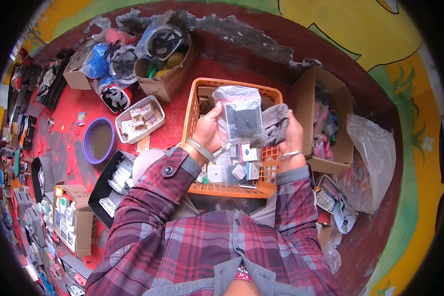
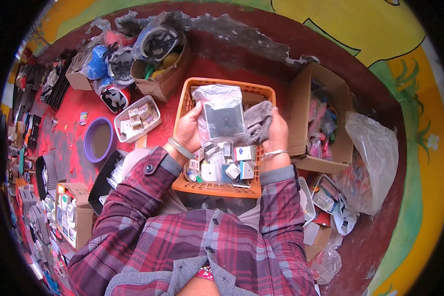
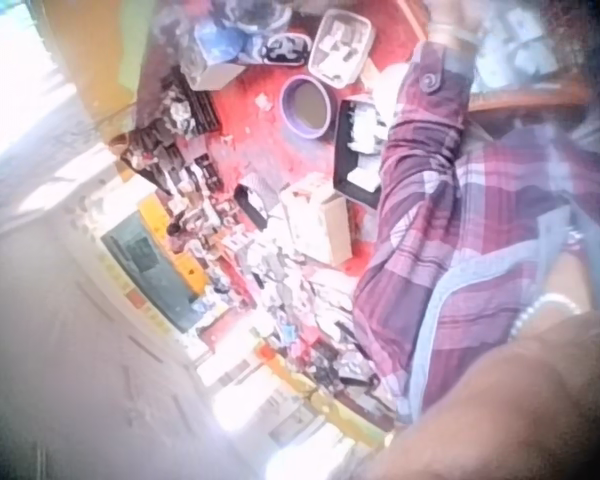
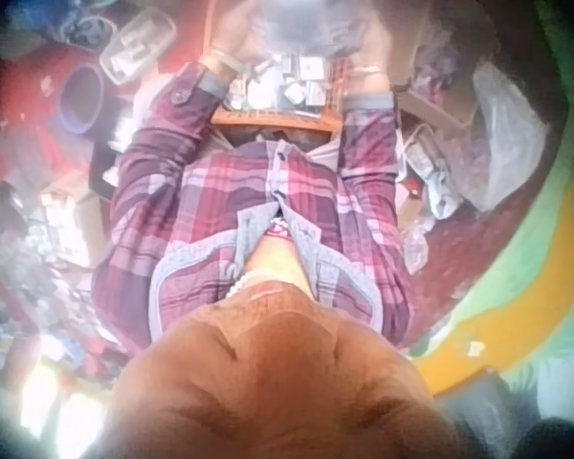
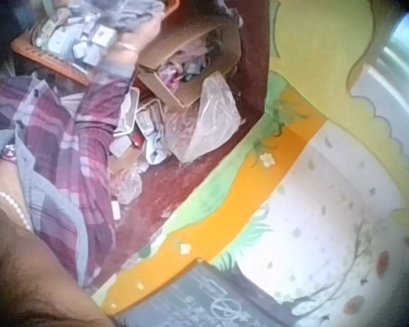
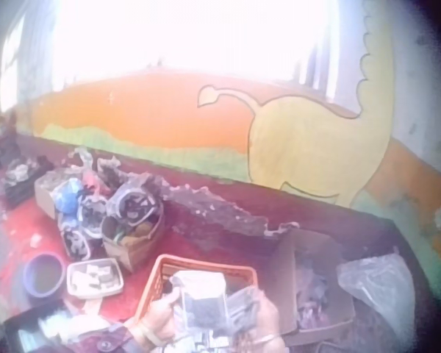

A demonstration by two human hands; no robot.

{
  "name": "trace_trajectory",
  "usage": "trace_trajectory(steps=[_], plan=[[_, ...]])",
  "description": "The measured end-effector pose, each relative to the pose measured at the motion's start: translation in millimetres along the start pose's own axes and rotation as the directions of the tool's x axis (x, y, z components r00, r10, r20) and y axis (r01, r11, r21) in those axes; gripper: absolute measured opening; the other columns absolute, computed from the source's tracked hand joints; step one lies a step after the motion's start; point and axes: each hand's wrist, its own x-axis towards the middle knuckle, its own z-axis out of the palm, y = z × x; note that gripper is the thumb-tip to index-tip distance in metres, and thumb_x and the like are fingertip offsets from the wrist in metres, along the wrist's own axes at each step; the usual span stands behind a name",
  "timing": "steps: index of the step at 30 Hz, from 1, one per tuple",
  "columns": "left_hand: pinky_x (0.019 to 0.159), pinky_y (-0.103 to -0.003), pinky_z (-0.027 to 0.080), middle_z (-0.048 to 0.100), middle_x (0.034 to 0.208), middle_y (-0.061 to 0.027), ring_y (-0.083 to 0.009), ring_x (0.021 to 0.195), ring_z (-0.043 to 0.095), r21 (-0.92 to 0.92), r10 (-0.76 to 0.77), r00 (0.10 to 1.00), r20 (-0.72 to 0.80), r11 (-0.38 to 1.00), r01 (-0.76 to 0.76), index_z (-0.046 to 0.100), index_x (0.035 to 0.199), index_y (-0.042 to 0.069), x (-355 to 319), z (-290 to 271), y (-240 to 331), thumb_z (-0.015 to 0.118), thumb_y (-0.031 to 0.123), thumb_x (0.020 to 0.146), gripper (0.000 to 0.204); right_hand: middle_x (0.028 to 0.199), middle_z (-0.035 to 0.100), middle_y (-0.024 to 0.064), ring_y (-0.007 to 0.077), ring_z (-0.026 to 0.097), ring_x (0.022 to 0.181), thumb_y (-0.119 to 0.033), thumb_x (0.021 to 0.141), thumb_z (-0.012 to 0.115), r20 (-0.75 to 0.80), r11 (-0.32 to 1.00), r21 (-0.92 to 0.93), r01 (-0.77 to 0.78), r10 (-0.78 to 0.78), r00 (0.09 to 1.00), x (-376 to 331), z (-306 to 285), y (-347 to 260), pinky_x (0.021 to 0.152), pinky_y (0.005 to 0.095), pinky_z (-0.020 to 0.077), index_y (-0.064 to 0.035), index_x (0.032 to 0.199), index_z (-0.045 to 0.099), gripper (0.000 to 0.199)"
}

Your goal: The person picks up a small box from a basket, wipes it with a cloth, and places it into a tray.

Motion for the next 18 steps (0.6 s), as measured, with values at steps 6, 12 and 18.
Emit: trace_trajectory(steps=[6, 12, 18], plan=[[0.101, -0.048, 0.036, 0.049, 0.128, -0.0173, -0.0322, 0.117, 0.048, -0.037, 0.006, 0.999, 0.035, 0.999, -0.005, 0.04, 0.13, 0.003, 0.1, 6.3, 7.9, 0.032, 0.034, 0.097, 0.046, 0.104, 0.062, 0.0121, 0.0231, 0.06, 0.094, -0.03, 0.097, 0.038, 0.345, 0.963, 0.166, -0.21, 0.143, 0.928, -19.8, 8.8, -30.0, 0.084, 0.035, 0.048, 0.0018, 0.111, 0.055, 0.038], [0.098, -0.048, 0.038, 0.052, 0.124, -0.0181, -0.0333, 0.113, 0.051, -0.005, -0.03, 0.999, 0.031, 1.0, 0.03, 0.043, 0.127, 0.001, 0.5, 5.7, 1.5, 0.028, 0.034, 0.098, 0.046, 0.094, 0.062, 0.0025, 0.0094, 0.057, 0.083, -0.027, 0.086, 0.063, 0.385, 0.983, -0.153, -0.104, 0.156, 0.91, -33.4, 32.9, 5.2, 0.075, 0.0224, 0.0459, -0.0006, 0.106, 0.059, 0.033], [0.097, -0.044, 0.04, 0.054, 0.121, -0.0128, -0.0269, 0.109, 0.054, 0.104, -0.003, 0.998, 0.069, 0.995, -0.004, 0.046, 0.125, 0.003, -7.3, 17.7, -1.6, 0.052, 0.034, 0.09, 0.046, 0.089, 0.062, 0.0022, 0.0091, 0.056, 0.078, -0.026, 0.087, 0.062, 0.263, 0.925, -0.331, 0.185, -0.098, 0.96, -34.5, 33.1, 12.2, 0.07, 0.0228, 0.0455, 0.0002, 0.103, 0.06, 0.031]])
